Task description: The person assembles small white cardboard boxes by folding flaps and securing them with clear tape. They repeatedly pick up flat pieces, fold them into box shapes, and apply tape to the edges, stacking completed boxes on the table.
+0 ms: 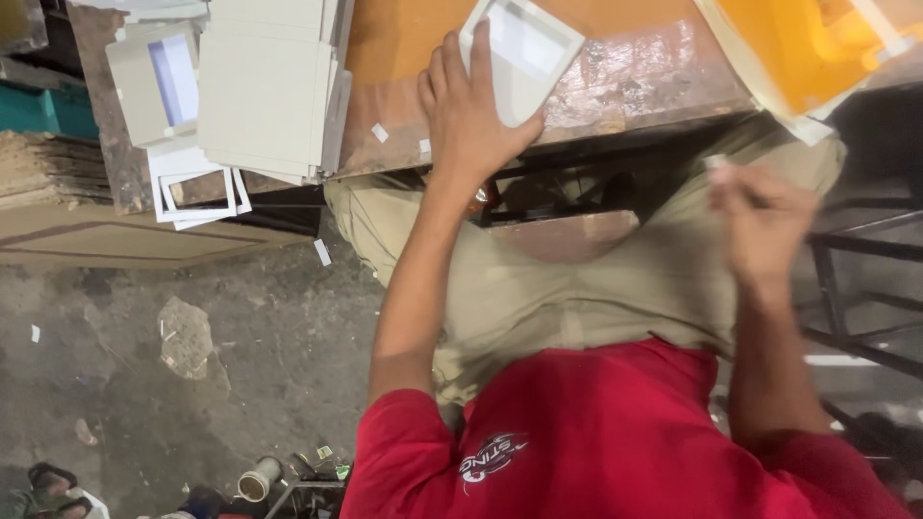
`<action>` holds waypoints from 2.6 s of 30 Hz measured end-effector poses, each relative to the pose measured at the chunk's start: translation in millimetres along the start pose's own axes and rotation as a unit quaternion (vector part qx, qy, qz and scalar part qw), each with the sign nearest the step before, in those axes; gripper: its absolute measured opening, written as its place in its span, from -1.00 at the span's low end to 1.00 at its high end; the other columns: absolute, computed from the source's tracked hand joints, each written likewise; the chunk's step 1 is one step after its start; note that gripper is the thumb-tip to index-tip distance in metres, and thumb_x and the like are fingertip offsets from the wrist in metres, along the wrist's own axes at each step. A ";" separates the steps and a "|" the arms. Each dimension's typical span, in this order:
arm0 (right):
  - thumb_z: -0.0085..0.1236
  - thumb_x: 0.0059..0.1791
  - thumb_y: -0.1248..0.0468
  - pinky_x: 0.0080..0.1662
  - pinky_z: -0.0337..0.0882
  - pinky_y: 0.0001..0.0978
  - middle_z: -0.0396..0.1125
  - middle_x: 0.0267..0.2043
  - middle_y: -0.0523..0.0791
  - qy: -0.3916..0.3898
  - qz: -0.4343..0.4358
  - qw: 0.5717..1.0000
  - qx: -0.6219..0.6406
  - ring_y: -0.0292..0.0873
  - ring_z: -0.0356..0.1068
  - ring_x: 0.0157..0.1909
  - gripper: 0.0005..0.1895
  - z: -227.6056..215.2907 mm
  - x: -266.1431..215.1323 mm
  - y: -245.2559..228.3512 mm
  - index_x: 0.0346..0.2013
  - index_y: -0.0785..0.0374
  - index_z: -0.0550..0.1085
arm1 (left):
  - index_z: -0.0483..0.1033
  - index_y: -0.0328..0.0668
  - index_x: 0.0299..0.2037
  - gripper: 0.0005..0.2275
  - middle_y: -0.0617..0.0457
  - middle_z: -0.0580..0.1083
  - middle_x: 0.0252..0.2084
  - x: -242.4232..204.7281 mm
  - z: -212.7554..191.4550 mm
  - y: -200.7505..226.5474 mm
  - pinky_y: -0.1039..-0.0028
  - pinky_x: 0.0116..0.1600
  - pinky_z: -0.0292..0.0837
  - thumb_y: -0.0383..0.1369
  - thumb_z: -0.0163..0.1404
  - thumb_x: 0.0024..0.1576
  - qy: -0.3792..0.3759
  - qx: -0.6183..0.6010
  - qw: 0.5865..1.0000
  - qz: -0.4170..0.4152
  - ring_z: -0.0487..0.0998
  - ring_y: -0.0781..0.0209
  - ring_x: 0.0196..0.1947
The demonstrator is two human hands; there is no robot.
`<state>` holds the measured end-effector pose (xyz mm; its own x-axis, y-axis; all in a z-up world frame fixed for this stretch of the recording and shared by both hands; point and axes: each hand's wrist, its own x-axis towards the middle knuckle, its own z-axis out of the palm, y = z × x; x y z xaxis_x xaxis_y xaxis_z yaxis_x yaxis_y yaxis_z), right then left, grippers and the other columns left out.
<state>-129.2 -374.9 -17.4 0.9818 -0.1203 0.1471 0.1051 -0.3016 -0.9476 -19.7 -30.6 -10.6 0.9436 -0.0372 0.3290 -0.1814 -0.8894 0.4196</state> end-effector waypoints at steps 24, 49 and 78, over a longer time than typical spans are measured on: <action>0.28 0.08 0.51 -0.27 0.33 -0.59 0.45 -0.32 -0.12 -0.248 -0.009 0.969 0.009 -0.33 0.48 -0.24 -0.48 148.4 102.2 -72.4 0.18 0.37 0.17 | 0.24 -0.20 0.33 -0.11 -0.39 0.13 0.34 -1.3 -11.3 3.6 -0.18 0.35 0.04 0.11 0.29 -0.17 0.036 -0.032 0.999 -0.010 0.16 -0.36 0.32; 0.20 0.17 0.41 -0.24 0.39 -0.52 0.42 -0.26 -0.01 -0.297 0.018 0.955 -0.015 -0.28 0.43 -0.27 -0.47 149.4 127.6 -35.8 0.16 0.38 0.00 | -0.11 -0.07 0.48 0.10 -0.30 0.12 0.33 -1.4 -11.0 1.3 -0.14 0.37 0.01 0.05 0.34 -0.21 0.043 -0.057 0.997 -0.004 0.17 -0.29 0.31; 0.25 0.14 0.29 -0.39 0.26 -0.54 0.44 -0.32 -0.08 -0.219 0.150 0.964 0.016 -0.33 0.33 -0.39 -0.79 146.3 109.6 -61.8 -0.07 0.44 0.51 | -0.11 0.08 0.49 0.05 -0.37 0.03 0.42 -10.0 -18.8 5.6 -0.21 0.41 0.00 -0.10 0.36 -0.19 0.116 -0.106 0.988 -0.015 0.10 -0.40 0.38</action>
<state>-5.0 -231.0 15.8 0.9406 0.2157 -0.2621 -0.1959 -0.2856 -0.9381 -35.3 -26.7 4.3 0.8653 0.1138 0.4882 -0.2320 -0.7724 0.5913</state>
